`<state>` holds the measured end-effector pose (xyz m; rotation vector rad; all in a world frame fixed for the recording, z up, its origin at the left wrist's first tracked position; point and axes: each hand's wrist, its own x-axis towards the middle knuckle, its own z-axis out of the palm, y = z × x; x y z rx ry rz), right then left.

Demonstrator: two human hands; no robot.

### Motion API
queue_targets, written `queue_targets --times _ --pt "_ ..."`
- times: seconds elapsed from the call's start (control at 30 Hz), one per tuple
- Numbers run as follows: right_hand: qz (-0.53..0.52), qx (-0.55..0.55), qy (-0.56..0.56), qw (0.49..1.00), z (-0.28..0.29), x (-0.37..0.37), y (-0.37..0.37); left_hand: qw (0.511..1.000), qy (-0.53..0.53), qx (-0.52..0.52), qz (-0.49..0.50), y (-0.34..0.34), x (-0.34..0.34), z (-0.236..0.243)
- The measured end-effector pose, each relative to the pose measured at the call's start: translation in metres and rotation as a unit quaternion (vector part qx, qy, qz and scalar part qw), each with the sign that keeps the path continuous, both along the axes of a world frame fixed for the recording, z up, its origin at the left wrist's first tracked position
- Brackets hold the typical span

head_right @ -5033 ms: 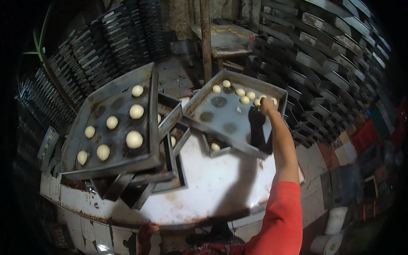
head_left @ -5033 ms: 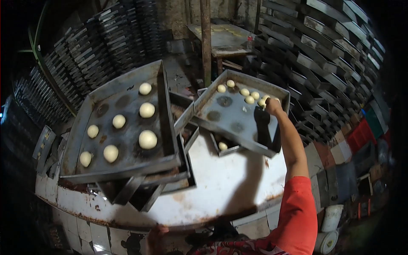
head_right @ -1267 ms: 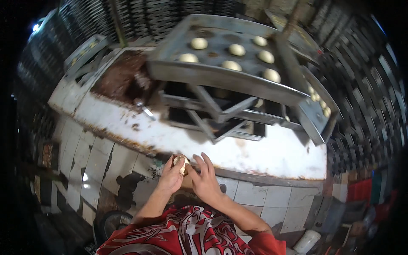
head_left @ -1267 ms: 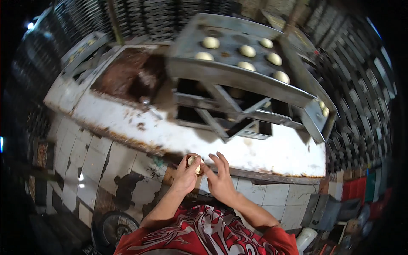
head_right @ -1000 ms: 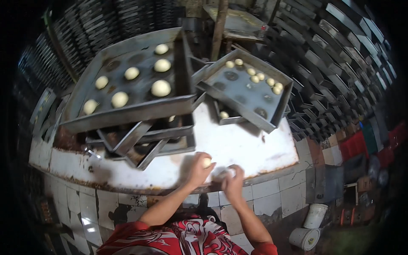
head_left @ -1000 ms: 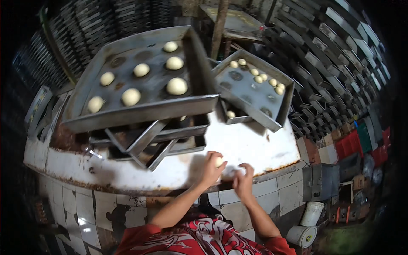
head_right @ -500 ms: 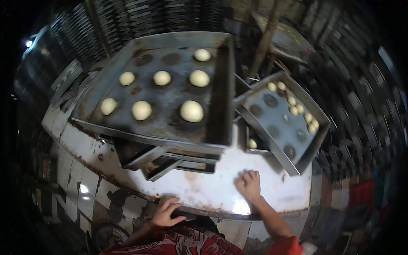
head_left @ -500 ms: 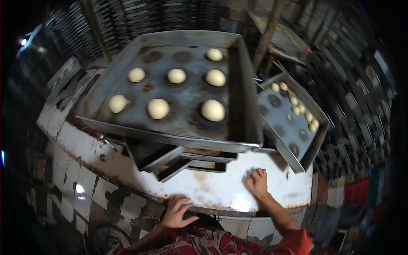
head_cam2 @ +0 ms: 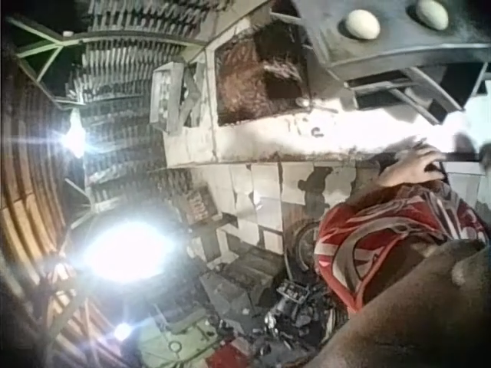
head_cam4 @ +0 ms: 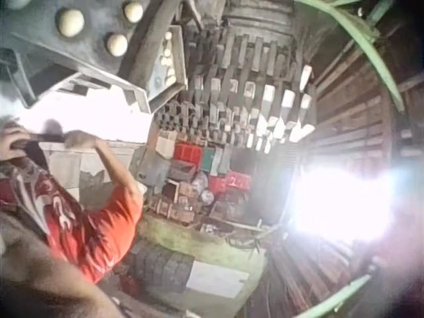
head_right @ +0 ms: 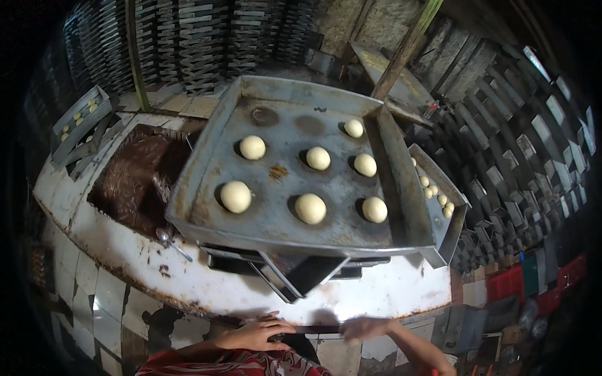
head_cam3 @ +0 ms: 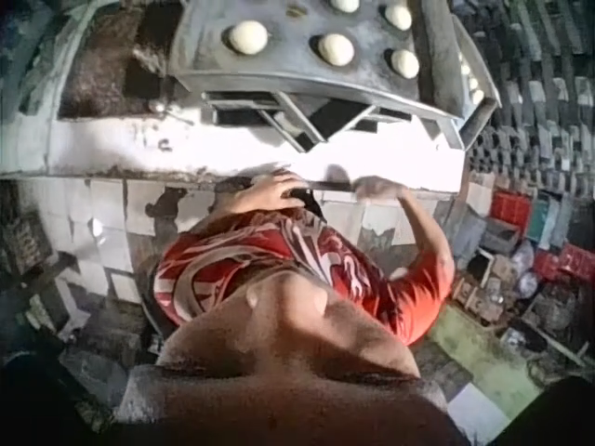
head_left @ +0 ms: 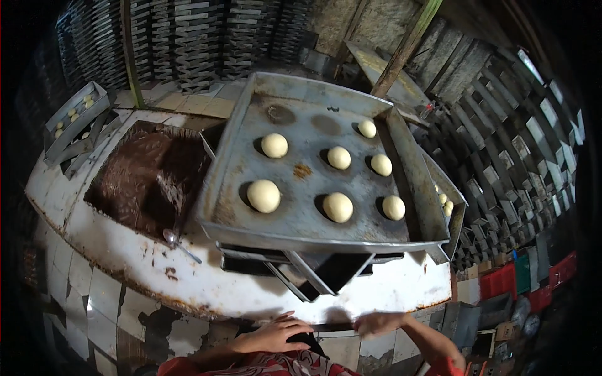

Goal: Preparing chocolate-filled bread rolls by flattening dough, adding chocolate filling with a spoon, and arranging them on metal baking trays.

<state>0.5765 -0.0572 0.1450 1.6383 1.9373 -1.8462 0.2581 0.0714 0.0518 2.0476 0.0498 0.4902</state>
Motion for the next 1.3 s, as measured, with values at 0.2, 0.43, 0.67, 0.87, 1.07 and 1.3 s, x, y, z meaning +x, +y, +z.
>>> queue_targets --times 0.2,0.43,0.67,0.87,1.07,1.3 --pt "0.048 0.334 -0.143 0.93 0.27 -0.091 0.211 0.984 0.098 -0.147 0.008 0.019 -0.051 0.015" --pt "-0.032 0.417 -0.452 0.788 0.192 -0.025 0.445 0.987 0.015 -0.16 0.025 0.018 -0.058 -0.001" --pt "-0.098 0.563 -0.276 0.773 0.229 -0.002 0.372 0.915 0.051 -0.4 -0.001 0.014 -0.035 0.007" --pt "-0.274 0.673 -0.268 0.633 0.272 0.14 0.215 0.904 0.119 -0.408 -0.056 -0.007 0.057 0.052" --pt "-0.382 0.328 -0.522 0.689 0.03 0.466 0.107 0.878 0.108 -0.463 0.06 -0.081 0.151 0.017" --pt "-0.072 0.279 -0.676 0.678 -0.023 0.49 0.084 0.879 0.156 -0.401 0.207 -0.104 0.186 0.082"
